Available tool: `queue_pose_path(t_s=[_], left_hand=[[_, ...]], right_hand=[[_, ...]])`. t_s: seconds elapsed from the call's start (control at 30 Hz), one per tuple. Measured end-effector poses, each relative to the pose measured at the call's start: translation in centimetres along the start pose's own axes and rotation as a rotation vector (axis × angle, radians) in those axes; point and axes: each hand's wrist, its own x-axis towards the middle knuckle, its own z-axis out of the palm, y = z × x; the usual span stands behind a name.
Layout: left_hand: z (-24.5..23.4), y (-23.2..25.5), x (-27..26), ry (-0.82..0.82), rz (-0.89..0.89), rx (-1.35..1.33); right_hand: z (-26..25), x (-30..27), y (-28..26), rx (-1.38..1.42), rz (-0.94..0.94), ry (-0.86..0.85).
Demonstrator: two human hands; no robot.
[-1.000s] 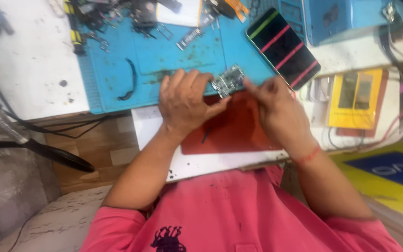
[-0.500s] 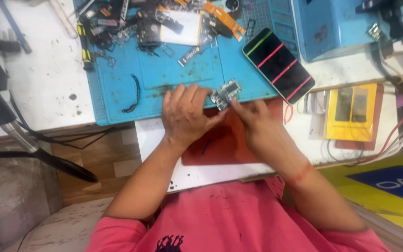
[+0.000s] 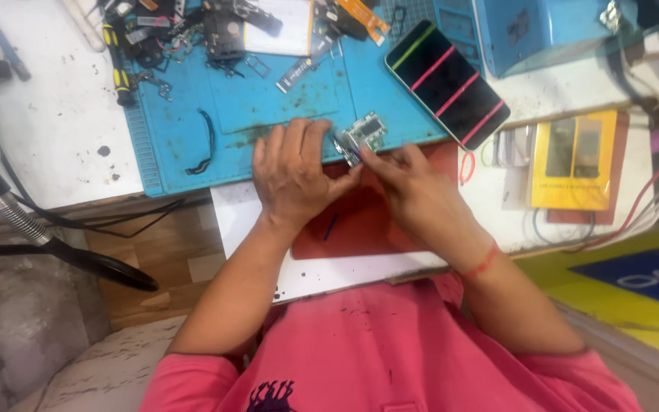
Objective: The person uses a toothbrush to scrub a small green circuit board held in their left hand. The person scrubs the surface of the board with repetitive motions, focusing on cleaning the components and traces.
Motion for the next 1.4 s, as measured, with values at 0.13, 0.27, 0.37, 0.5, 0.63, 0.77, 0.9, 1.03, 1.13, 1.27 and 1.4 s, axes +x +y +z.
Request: queue_pose_path(t_s=[0.13,0.27,0.37,0.5,0.63,0.77,0.9,1.03,1.13,1.27,1.4], left_hand=[[0.0,-0.2,-0.2,0.041,0.051,-0.009],[0.1,-0.3,0.3,0.043,0.1,-0.008],[0.2,-0.3,0.1,0.059,0.106,-0.006],[0.2,-0.4,0.1,0.07,0.111,-0.017],[0.2,-0.6,-0.1,0.03,0.117,-0.045],[0.2,-0.8,-0.1,0.015,0.103,-0.037],[-0.1,-0.4,0.1,0.078,0.122,-0.052],[0.1,-0.2,-0.2,0.029,0.112,-0.039],[-0.1,-0.4,-0.1,0.044,0.116,-0.022],[0.2,-0.6,-0.3,0.023,0.111,-0.002],[0.3,-0.5,-0.4,0.029,0.115,0.006]], right_hand=[[-0.3,-0.4,1.7,-0.147,0.186,0.122],[0.8,-1.3,1.5,-0.094,-0.043,0.112],[0.4,-1.3,1.0,-0.093,0.079,0.04],[-0.6,-0.8,0.3,-0.093,0.046,-0.049],[-0.1,-1.3,0.7,-0.04,0.073,-0.165],[3.4,-1.5,2.7,0.194,-0.044,0.03],[6.1,-2.6,4.2,0.347,-0.16,0.165],[6.0,-3.0,4.7,0.372,-0.069,0.146],[4.9,-3.2,4.0,0.333,-0.244,0.148],[4.9,-2.6,3.1,0.2,-0.171,0.018],[4.8,-2.3,2.9,0.165,-0.161,0.017]])
